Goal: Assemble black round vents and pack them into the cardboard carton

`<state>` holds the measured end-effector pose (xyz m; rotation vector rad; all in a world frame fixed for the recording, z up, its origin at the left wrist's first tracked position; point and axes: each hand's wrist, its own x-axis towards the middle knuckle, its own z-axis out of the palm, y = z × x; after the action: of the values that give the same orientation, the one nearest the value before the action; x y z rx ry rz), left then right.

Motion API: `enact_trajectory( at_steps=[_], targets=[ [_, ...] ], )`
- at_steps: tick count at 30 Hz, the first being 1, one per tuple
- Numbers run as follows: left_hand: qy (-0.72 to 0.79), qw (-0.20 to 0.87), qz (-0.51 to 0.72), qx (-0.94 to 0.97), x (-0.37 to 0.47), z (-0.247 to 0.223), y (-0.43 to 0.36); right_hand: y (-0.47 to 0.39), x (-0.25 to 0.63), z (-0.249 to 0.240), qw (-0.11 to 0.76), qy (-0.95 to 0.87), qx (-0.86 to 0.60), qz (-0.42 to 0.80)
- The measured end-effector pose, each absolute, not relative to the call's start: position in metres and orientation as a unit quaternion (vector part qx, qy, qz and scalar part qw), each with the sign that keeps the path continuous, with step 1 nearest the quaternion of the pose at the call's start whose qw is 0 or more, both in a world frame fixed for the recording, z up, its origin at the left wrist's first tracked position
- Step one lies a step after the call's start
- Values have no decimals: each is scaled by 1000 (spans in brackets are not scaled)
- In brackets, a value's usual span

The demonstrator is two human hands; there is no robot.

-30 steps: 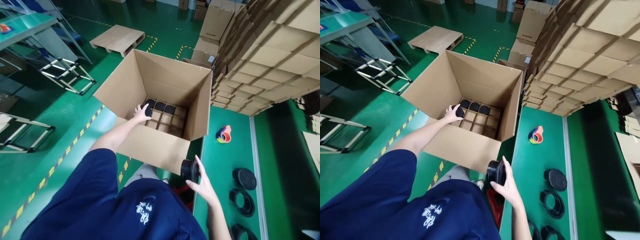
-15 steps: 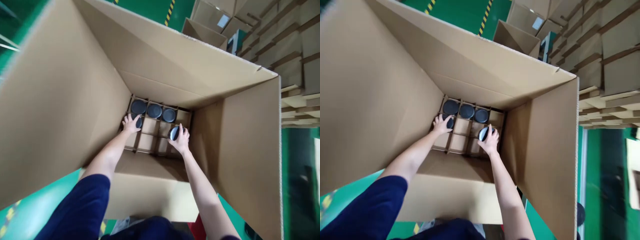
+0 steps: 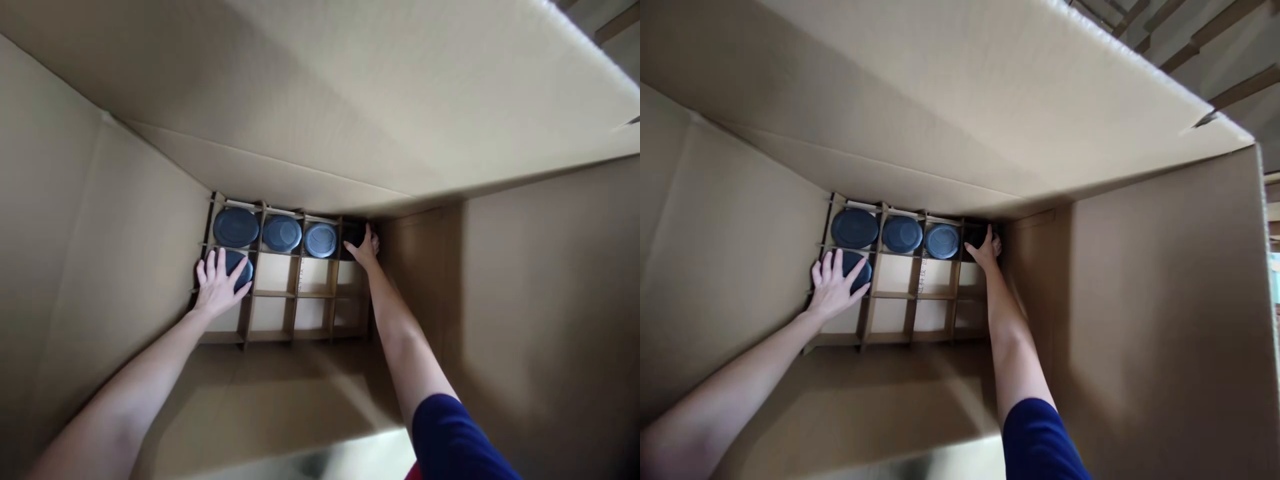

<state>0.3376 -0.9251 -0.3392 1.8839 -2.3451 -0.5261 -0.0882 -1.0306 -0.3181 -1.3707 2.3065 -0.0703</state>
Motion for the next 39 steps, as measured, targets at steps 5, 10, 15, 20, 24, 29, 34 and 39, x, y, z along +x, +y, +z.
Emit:
enact_trajectory(
  at_steps=[5,10,15,20,24,29,34,39],
  targets=[
    [-765,52,-198,611,329,-343,-924,-1021,-96,-328,179,825,-536,-36],
    [-760,40,-179,624,323,-349,-920,-1009,-94,-345,125,778,-615,23],
    [-747,14,-187,638,322,-348,-921,-1013,-89,-352,136,771,-613,102],
    [-712,-45,-226,664,313,-331,-927,-1016,-70,-335,178,800,-568,71],
    [-678,-40,-233,696,303,-321,-926,-1020,-63,-328,209,807,-552,28],
    [-702,-58,-214,677,298,-314,-920,-1021,-60,-311,225,820,-526,3],
    [-711,-77,-211,666,275,-277,-931,-991,-14,-226,295,754,-586,49],
    [-777,-98,-251,570,230,-226,-948,-905,31,-110,376,555,-742,9]
  ],
)
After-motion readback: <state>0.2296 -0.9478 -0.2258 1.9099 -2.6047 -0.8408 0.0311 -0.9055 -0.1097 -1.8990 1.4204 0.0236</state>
